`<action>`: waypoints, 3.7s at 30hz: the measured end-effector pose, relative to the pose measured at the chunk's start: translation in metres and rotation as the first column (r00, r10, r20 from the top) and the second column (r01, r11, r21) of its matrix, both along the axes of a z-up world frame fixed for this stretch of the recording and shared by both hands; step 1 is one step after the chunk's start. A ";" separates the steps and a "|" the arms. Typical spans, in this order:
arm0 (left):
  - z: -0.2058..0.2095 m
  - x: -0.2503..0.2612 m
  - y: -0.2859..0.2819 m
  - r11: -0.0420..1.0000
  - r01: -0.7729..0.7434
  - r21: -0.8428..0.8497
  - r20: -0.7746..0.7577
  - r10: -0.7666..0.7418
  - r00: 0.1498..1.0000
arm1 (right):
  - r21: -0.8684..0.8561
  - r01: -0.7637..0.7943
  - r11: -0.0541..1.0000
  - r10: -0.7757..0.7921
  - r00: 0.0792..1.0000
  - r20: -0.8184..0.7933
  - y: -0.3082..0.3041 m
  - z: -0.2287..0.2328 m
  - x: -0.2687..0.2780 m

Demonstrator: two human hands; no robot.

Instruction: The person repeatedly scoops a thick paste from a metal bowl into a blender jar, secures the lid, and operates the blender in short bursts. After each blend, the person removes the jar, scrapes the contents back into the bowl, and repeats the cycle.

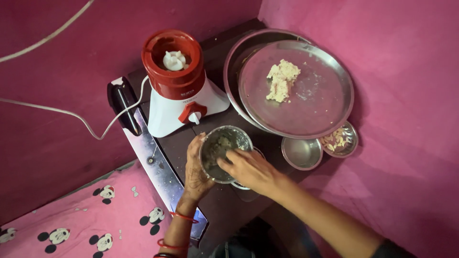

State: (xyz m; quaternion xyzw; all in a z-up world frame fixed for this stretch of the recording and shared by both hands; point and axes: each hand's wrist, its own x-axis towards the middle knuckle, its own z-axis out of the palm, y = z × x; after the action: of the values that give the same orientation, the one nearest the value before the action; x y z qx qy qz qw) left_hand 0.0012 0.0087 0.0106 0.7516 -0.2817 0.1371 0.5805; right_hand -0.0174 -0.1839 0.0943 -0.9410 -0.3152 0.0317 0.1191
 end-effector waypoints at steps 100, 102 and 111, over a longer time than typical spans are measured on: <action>0.000 0.007 0.003 0.994 -0.010 0.106 -0.111 0.022 0.994 | 0.327 0.924 0.200 -0.604 0.379 -0.701 0.034 -0.022 0.013; 0.000 0.010 0.004 0.997 0.006 0.075 -0.109 0.002 0.994 | 0.405 0.846 0.346 -0.642 0.529 -0.556 0.043 -0.033 0.026; -0.007 0.015 0.007 0.998 -0.029 0.061 -0.028 0.031 0.999 | 0.339 0.524 0.781 -0.413 0.842 -0.348 0.039 0.001 0.021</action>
State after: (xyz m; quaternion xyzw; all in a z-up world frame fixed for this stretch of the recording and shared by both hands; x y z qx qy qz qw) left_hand 0.0164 0.0154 0.0041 0.7748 -0.2659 0.1264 0.5594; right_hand 0.0041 -0.1450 0.0949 -0.9291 -0.0505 0.0525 0.3626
